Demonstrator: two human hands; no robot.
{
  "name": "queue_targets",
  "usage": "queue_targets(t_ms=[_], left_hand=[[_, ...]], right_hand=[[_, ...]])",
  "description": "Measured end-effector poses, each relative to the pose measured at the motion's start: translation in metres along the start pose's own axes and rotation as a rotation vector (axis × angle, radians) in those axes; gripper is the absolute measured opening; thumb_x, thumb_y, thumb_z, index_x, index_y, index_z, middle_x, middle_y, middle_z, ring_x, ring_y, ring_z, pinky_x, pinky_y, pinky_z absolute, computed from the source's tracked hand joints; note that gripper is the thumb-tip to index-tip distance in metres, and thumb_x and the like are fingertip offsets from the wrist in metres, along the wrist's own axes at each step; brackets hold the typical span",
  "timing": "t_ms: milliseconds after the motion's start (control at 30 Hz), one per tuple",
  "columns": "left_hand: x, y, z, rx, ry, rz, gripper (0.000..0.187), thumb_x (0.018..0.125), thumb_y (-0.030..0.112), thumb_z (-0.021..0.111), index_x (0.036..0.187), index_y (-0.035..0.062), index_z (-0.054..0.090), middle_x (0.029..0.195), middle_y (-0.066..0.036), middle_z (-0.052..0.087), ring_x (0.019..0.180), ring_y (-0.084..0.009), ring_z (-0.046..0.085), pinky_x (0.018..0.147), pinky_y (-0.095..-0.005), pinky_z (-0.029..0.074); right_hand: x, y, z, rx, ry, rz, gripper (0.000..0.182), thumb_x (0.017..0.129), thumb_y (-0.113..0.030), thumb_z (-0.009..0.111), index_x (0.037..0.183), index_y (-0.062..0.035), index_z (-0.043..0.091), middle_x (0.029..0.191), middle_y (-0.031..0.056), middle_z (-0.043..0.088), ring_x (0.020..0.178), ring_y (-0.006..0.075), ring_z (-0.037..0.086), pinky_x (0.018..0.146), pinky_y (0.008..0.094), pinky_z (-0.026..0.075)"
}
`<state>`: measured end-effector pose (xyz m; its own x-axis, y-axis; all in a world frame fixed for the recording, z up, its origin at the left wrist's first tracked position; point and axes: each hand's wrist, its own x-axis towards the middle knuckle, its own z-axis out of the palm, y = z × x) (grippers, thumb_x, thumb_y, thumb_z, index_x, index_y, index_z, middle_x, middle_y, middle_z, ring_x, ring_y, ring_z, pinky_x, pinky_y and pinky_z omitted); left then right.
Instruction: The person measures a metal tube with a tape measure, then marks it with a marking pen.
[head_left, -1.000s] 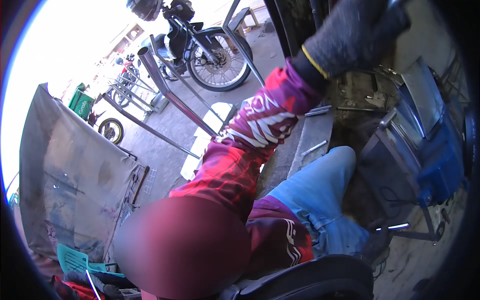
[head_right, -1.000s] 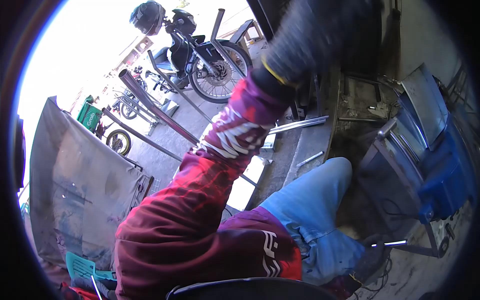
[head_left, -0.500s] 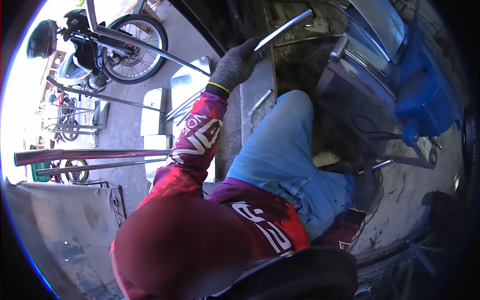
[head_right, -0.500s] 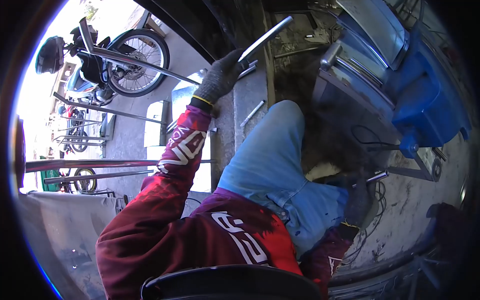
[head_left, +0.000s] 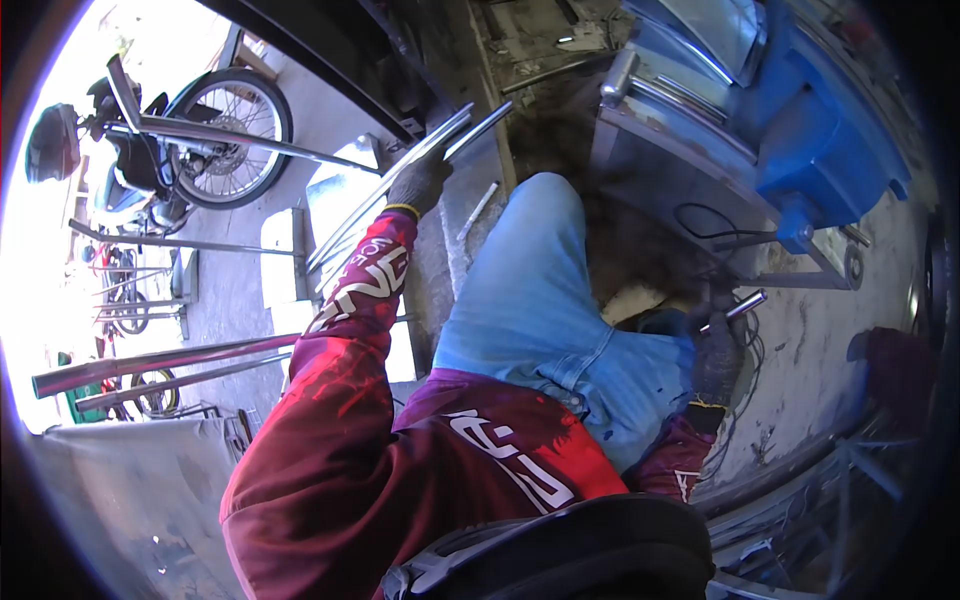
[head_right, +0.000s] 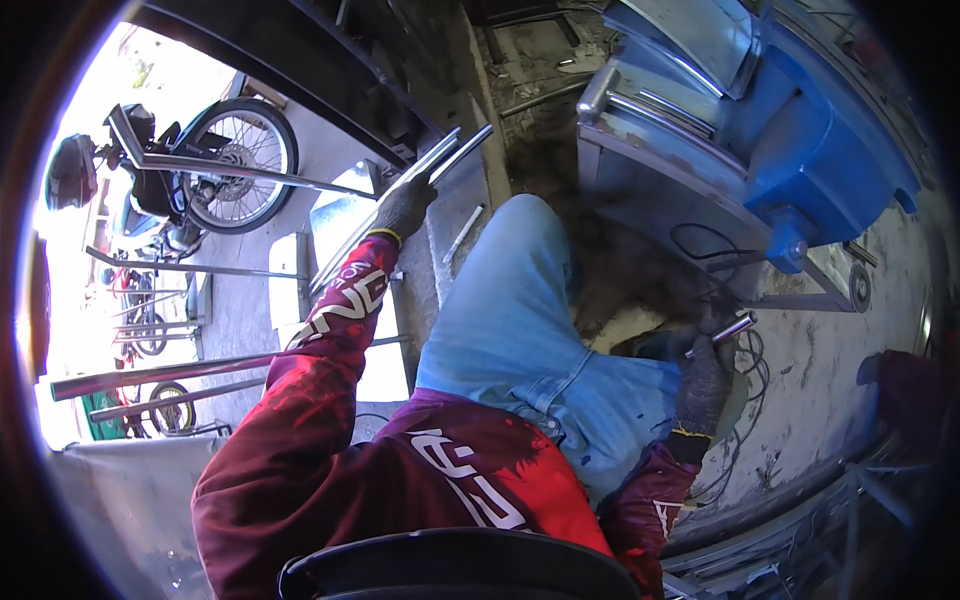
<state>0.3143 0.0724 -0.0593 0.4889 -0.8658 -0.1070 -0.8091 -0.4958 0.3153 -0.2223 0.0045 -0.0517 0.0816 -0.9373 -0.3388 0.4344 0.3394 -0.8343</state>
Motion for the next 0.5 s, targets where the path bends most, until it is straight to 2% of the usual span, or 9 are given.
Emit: queue_targets(t_ms=[67, 167, 233, 267, 433, 500], left_hand=[[-0.002, -0.011, 0.012, 0.039, -0.005, 0.008, 0.043, 0.094, 0.031, 0.058, 0.132, 0.0108, 0.057, 0.12, -0.023, 0.064, 0.113, -0.04, 0.061, 0.093, -0.0468, 0.048], [-0.005, -0.03, 0.029, 0.029, -0.01, -0.102, 0.036, 0.094, 0.029, 0.057, 0.125, 0.0103, 0.06, 0.116, -0.023, 0.065, 0.111, -0.0404, 0.061, 0.092, -0.0475, 0.048], [-0.004, -0.038, 0.038, 0.162, -0.051, -0.168, 0.03, 0.093, 0.025, 0.055, 0.117, 0.0095, 0.062, 0.112, -0.022, 0.065, 0.109, -0.0409, 0.062, 0.091, -0.0482, 0.048], [-0.008, -0.038, 0.042, 0.145, 0.016, -0.178, 0.026, 0.092, 0.023, 0.054, 0.113, 0.0097, 0.062, 0.109, -0.022, 0.065, 0.107, -0.0415, 0.062, 0.09, -0.0494, 0.048], [-0.021, -0.047, 0.054, 0.049, 0.061, -0.196, 0.025, 0.09, 0.013, 0.056, 0.114, 0.0112, 0.062, 0.113, -0.023, 0.064, 0.11, -0.0421, 0.061, 0.091, -0.0504, 0.048], [-0.021, -0.055, 0.054, -0.011, -0.018, -0.215, 0.03, 0.089, 0.008, 0.056, 0.118, 0.0115, 0.062, 0.116, -0.023, 0.064, 0.111, -0.0428, 0.061, 0.092, -0.0501, 0.048]], right_hand=[[0.0, 0.0, -0.006, 0.002, -0.024, 0.002, 0.032, 0.095, -0.001, 0.058, 0.127, -0.0028, 0.058, 0.113, 0.0078, 0.061, 0.098, 0.0174, 0.061, 0.086, 0.0363, 0.056], [-0.004, -0.001, -0.006, 0.002, -0.033, 0.011, 0.03, 0.096, -0.001, 0.058, 0.125, -0.0034, 0.059, 0.111, 0.0069, 0.061, 0.098, 0.0171, 0.062, 0.086, 0.0358, 0.056], [-0.003, 0.0, -0.004, 0.002, -0.008, 0.003, 0.029, 0.096, 0.0, 0.057, 0.124, -0.0035, 0.059, 0.11, 0.0065, 0.061, 0.098, 0.0169, 0.062, 0.086, 0.0357, 0.056], [-0.001, 0.002, -0.006, 0.007, -0.011, 0.015, 0.028, 0.096, 0.0, 0.057, 0.124, -0.0035, 0.059, 0.111, 0.0062, 0.062, 0.098, 0.0166, 0.062, 0.086, 0.0354, 0.056], [-0.005, -0.001, 0.003, 0.003, 0.0, 0.032, 0.028, 0.096, 0.001, 0.057, 0.123, -0.0037, 0.06, 0.109, 0.0055, 0.062, 0.097, 0.0163, 0.062, 0.085, 0.0351, 0.055], [-0.006, -0.002, 0.007, 0.01, -0.016, 0.043, 0.026, 0.096, 0.0, 0.057, 0.121, -0.0038, 0.061, 0.106, 0.005, 0.062, 0.094, 0.0158, 0.061, 0.084, 0.0344, 0.055]])
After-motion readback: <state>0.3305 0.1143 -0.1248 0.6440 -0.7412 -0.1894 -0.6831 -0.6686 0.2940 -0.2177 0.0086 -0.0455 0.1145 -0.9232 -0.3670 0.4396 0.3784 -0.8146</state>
